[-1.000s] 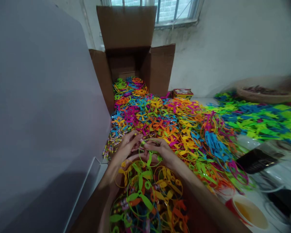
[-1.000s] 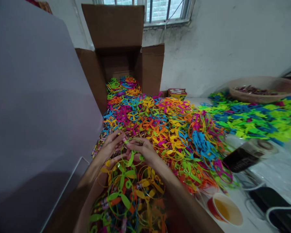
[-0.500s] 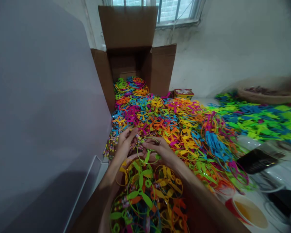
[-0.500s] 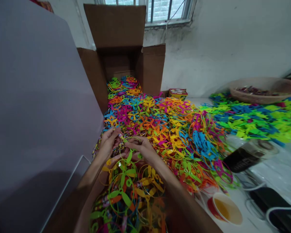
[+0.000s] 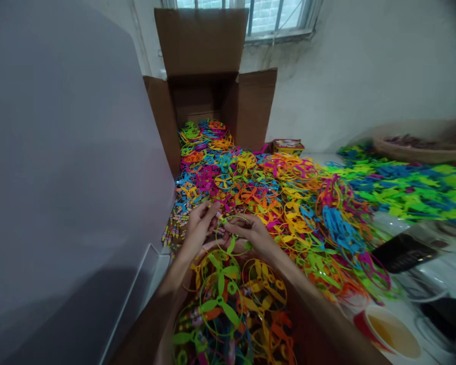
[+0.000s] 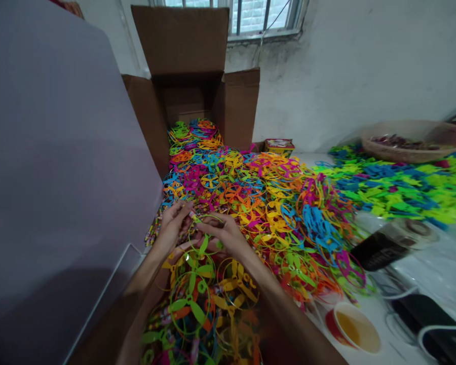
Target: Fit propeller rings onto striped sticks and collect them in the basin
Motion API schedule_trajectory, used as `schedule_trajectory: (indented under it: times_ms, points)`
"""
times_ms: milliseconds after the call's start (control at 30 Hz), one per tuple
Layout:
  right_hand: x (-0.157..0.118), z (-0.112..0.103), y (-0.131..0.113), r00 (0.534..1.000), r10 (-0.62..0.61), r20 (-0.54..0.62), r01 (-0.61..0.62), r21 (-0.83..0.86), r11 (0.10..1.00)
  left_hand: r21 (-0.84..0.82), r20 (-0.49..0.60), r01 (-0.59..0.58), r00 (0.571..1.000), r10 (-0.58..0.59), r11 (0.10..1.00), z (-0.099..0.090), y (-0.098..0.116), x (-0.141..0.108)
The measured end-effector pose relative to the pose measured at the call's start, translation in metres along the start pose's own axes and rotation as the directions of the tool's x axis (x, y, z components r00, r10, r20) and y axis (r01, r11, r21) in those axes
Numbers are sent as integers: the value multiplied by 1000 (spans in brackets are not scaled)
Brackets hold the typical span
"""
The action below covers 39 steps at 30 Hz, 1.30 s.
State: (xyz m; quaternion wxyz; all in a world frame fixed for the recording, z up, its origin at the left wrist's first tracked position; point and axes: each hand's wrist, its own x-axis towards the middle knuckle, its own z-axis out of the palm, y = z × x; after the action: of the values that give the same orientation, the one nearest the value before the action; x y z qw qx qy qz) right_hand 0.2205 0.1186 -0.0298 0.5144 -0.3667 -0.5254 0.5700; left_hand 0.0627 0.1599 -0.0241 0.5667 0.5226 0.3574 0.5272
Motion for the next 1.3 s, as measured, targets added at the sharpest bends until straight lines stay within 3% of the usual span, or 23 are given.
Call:
schedule_trajectory:
  times_ms: [133,267,500,633,767,967,1100,1167,1233,1267,1300]
  points:
    - [-1,0,1,1000,-27,4,28,-60,998,68,21,-14,1000,13,998,1,0,0]
    - [-1,0,3,998,-69,-4,68,-120,990,172,-3,-118,993,120,978,3,1,-2]
    - [-1,6,8,978,-167,-123,130,-266,955,206,-4,-132,991,136,970,7,0,-8]
    - [-2,6,8,976,-148,-160,113,-209,971,158,-24,-111,993,116,981,12,1,-10]
    - [-3,8,8,963,-166,-210,126,-193,973,194,-53,-179,980,193,964,15,-1,-10]
    - [2,2,11,976,-137,-166,108,-172,979,238,7,-175,984,179,955,14,-10,3]
    - [1,-12,-8,997,-43,-68,31,-166,986,238,148,-129,984,96,963,-1,-3,23]
    - [-4,-20,-26,995,40,94,-16,-241,970,296,184,-120,981,67,947,-17,1,37]
    - [-8,-26,-40,920,178,349,-51,-345,937,425,150,-100,988,39,899,-35,0,52]
    - [-8,-29,-44,870,229,436,-44,-394,918,494,108,-82,994,33,865,-44,-4,59]
    - [-6,-32,-45,851,250,462,-23,-444,896,552,63,-62,997,33,832,-52,-9,65]
